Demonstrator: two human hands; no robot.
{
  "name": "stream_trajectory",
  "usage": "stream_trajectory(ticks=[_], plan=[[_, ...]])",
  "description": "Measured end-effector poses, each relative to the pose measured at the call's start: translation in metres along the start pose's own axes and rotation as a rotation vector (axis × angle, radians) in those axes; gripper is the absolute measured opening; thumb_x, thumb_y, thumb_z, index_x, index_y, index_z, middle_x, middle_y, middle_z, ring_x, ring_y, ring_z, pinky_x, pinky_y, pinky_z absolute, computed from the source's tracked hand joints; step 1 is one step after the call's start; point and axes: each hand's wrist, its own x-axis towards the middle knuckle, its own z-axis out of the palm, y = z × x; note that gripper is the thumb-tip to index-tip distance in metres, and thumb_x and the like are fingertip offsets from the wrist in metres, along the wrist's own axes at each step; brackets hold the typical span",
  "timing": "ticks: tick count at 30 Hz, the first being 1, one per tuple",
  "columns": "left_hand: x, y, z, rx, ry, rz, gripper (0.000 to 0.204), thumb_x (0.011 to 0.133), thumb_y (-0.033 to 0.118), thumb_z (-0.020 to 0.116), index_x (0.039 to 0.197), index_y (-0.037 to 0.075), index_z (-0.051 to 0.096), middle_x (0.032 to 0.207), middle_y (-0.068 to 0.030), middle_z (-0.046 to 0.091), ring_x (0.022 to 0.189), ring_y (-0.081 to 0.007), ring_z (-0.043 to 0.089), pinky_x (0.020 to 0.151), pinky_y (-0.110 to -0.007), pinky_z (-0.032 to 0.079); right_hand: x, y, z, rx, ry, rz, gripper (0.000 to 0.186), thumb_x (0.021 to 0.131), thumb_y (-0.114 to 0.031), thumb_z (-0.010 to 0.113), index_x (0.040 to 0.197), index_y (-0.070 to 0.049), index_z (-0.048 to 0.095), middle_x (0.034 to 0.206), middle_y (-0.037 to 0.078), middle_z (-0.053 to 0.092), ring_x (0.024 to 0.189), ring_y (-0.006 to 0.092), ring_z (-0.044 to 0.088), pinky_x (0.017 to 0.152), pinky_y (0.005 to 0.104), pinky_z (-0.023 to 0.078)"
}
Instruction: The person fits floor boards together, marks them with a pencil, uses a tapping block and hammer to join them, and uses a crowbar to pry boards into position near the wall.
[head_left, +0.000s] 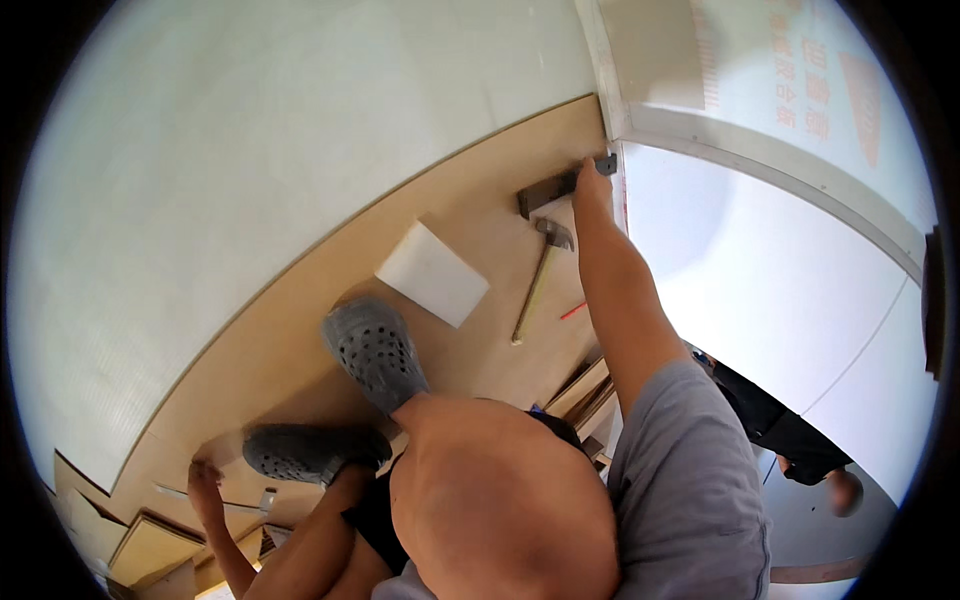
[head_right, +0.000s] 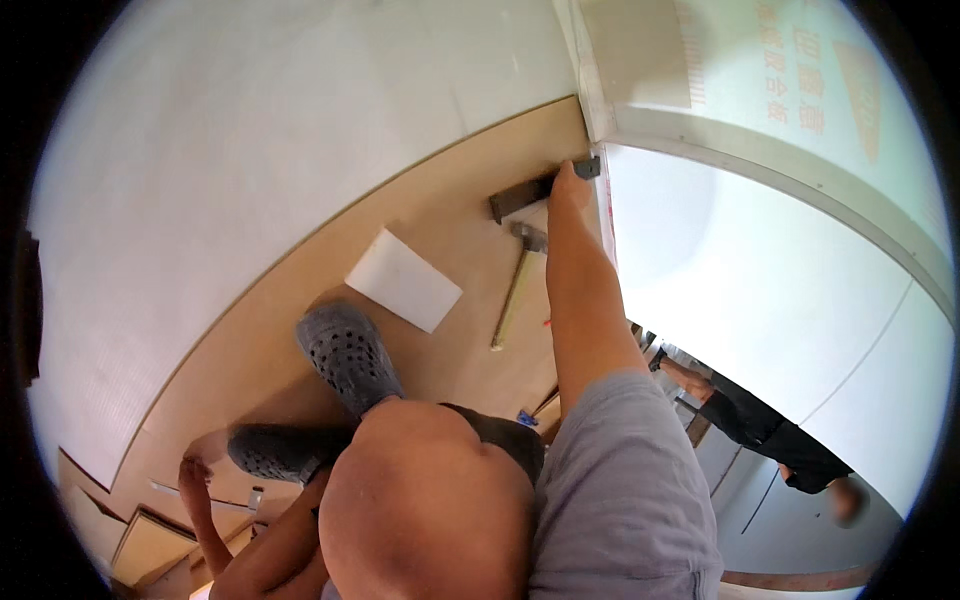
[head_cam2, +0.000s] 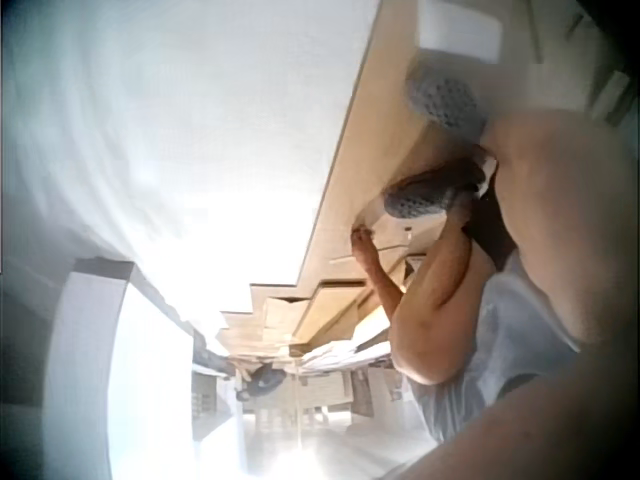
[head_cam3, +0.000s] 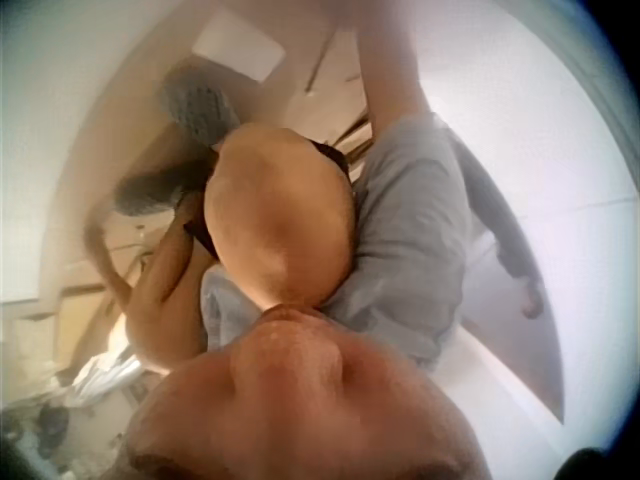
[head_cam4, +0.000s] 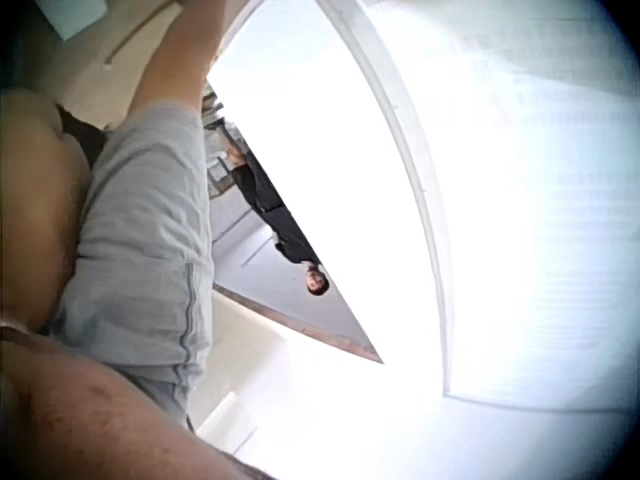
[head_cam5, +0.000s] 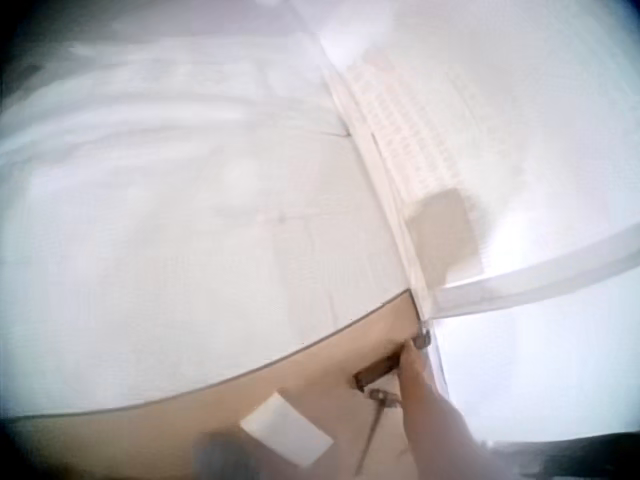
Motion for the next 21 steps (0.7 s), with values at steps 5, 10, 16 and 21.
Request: stream_trajectory(ticks=[5, 10, 16, 21], plan=[[0.008, 0.002, 0.000, 0.015, -0.039, -0.082, 0.028, 0.100, 0.022, 0.049, 0.089, 0.000, 0.062, 0.074, -0.0093, 0.067, 0.065, -0.0173, 0.061, 0.058, -0.033, 0.048, -0.035, -0.042, -0.014, 0.382, 0.154, 0.189, 0.072, 0.078, -0.056, 0.069, 0.101, 0.013, 0.071, 0.107, 0.034, 0.069, 0.100, 0.0468, 0.069, 0.090, 0.0501, 0.052], [0.013, -0.011, -0.001, -0.071, -0.071, -0.117, 0.023, 0.098, 0.021, 0.051, 0.094, 0.003, 0.064, 0.074, -0.0074, 0.067, 0.062, -0.0152, 0.060, 0.055, -0.030, 0.048, -0.030, -0.128, -0.023, 0.446, 0.090, 0.054, 0.071, 0.070, -0.051, 0.075, 0.100, 0.013, 0.068, 0.110, 0.032, 0.069, 0.106, 0.0425, 0.068, 0.089, 0.0467, 0.054], [0.015, 0.006, 0.000, 0.046, -0.091, -0.105, 0.018, 0.095, 0.019, 0.055, 0.088, 0.003, 0.059, 0.073, -0.0096, 0.067, 0.060, -0.0159, 0.061, 0.053, -0.031, 0.050, 0.019, -0.171, -0.057, 0.466, 0.047, -0.037, 0.053, 0.079, -0.047, 0.070, 0.083, 0.006, 0.073, 0.094, 0.023, 0.074, 0.090, 0.0387, 0.071, 0.084, 0.0490, 0.054], [0.018, 0.006, 0.001, 0.092, -0.095, -0.132, 0.022, 0.099, 0.023, 0.056, 0.091, 0.002, 0.058, 0.069, -0.0083, 0.068, 0.054, -0.0146, 0.061, 0.047, -0.029, 0.048, 0.030, -0.164, -0.064, 0.422, 0.086, -0.036, 0.052, 0.086, -0.045, 0.063, 0.083, 0.006, 0.073, 0.091, 0.022, 0.075, 0.089, 0.0377, 0.071, 0.084, 0.0490, 0.054]])
